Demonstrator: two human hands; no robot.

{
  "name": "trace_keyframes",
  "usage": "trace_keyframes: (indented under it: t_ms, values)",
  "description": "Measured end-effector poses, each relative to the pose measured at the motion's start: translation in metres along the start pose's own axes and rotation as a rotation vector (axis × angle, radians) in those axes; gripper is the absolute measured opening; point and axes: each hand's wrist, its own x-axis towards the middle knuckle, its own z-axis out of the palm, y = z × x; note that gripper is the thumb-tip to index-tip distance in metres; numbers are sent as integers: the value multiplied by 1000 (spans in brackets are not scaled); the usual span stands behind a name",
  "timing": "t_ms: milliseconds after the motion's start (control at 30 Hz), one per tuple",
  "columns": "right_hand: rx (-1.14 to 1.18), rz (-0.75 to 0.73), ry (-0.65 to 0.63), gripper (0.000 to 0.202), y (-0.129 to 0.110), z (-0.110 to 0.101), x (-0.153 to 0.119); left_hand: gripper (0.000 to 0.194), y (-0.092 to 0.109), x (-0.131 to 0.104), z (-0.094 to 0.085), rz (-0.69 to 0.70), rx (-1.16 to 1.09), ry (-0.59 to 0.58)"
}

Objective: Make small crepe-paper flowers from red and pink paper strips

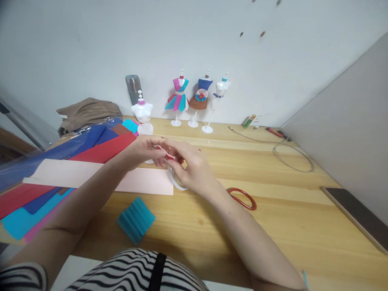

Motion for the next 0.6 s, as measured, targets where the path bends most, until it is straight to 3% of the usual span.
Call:
trace_keyframes:
  t_ms: [200, 267, 433, 500, 600]
  values:
    - [96, 198, 70, 28, 15, -9, -1, 21, 0, 1, -7, 55, -52, 20]
    - [153, 249, -8, 31, 24, -8, 1, 19, 1, 1, -7, 66, -28, 2]
    - [423, 325, -373, 35, 37, -1, 5, 16, 3, -1, -5, 60, 44, -37]
    - [461, 364, -430, 25, 38, -1, 6, 14, 5, -3, -4, 60, 76, -39]
    - [498, 445, -415, 20, 40, -4, 5, 11, 8, -5, -6, 54, 151, -8]
